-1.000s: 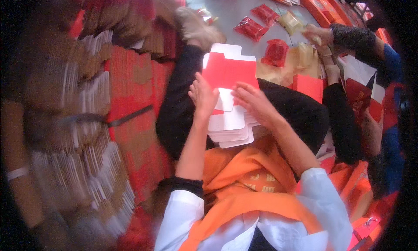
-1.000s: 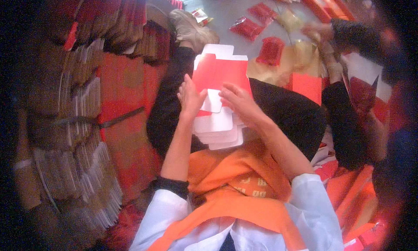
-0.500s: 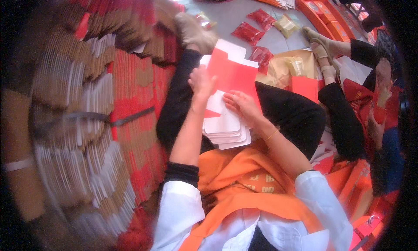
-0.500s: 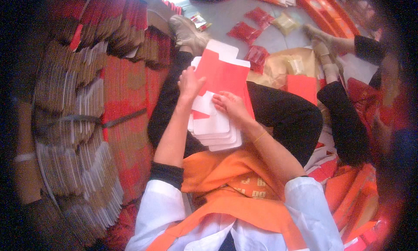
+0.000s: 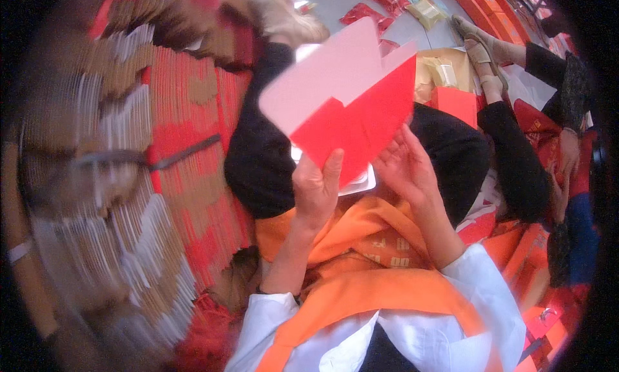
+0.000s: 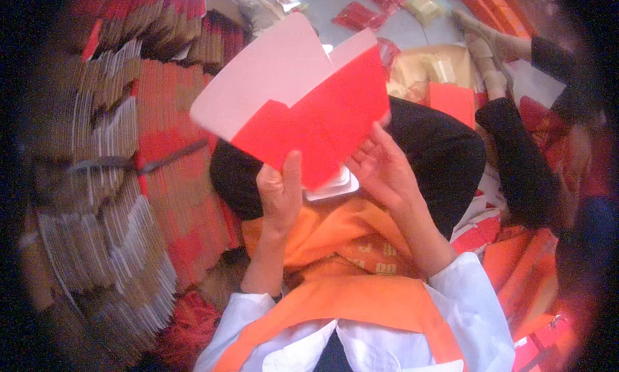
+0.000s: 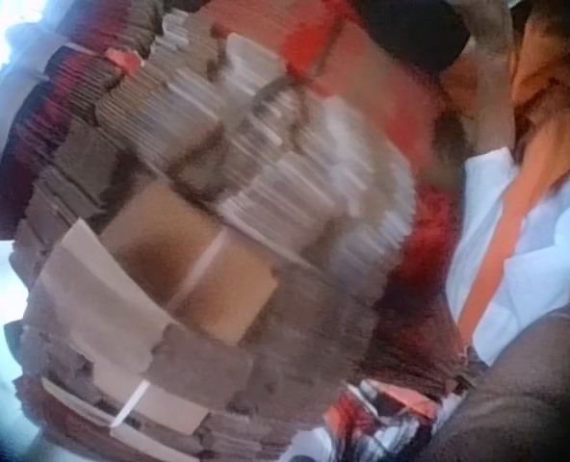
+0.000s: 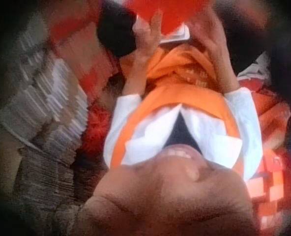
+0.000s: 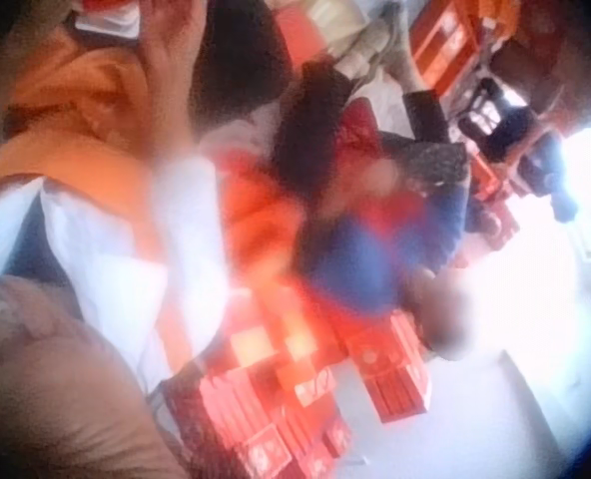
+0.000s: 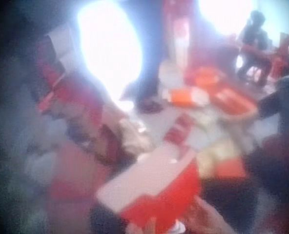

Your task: The person sits on the floor and repeatedly picks up small packets of items from a cardboard box, places them into red paper envelopes, folds the envelopes shut, and stacks them. The person works continuously with a stack of envelopes on their lap and a box of contents nearby.

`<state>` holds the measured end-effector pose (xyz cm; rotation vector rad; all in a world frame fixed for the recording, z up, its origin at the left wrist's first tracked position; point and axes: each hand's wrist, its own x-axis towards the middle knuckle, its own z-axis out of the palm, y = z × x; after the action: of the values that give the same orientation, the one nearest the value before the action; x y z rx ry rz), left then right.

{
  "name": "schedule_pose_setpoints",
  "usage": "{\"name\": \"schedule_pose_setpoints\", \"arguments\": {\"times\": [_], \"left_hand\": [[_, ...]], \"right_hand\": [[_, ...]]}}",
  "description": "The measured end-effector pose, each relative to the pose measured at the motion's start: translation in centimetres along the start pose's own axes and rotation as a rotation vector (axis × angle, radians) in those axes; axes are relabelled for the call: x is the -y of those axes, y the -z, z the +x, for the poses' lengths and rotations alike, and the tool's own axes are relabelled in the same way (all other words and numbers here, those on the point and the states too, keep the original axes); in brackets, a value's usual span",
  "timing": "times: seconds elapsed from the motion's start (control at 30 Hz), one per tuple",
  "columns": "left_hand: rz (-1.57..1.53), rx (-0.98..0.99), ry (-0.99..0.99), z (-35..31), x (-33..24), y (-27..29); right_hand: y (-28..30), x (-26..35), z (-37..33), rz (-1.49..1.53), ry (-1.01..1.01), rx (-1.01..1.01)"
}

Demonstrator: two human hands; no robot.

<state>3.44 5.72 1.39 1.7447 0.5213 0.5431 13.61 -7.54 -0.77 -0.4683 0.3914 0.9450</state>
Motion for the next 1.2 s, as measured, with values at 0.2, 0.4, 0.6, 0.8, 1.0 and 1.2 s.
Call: {"name": "schedule_pose_setpoints", "arguments": {"times": [0.2,0.4,0.6,0.8,1.0,1.2], "left_hand": [[-0.420,0.177,0.458,-1.8,1.2,-0.9],[-0.340,0.031,0.314,-5.2,1.4,-3.6],[-0.346,-0.159,0.451,-4.6,-0.2,-0.4],[-0.202,0.003,0.254,-7.9,-0.9,1.0],[-0.450,0.086,0.407,-10.7,1.0,1.0],[-0.401,0.015,0.586,-10.3,3.8,0.3]], "right_hand": [[-0.9,-4.0,-5.2,-0.131,0.097,-0.056],[0.5,-6.6,-7.1,-0.964,0.131,-0.171],[-0.1,-4.3,-10.0,-0.819,-0.298,0.061],[0.3,1.2,-9.1,-1.164,0.562,0.471],[0.6,1.8,-6.4,-1.479,0.718,0.227],[-2.0,5.9,2.2,-2.001,0.816,0.080]]}}
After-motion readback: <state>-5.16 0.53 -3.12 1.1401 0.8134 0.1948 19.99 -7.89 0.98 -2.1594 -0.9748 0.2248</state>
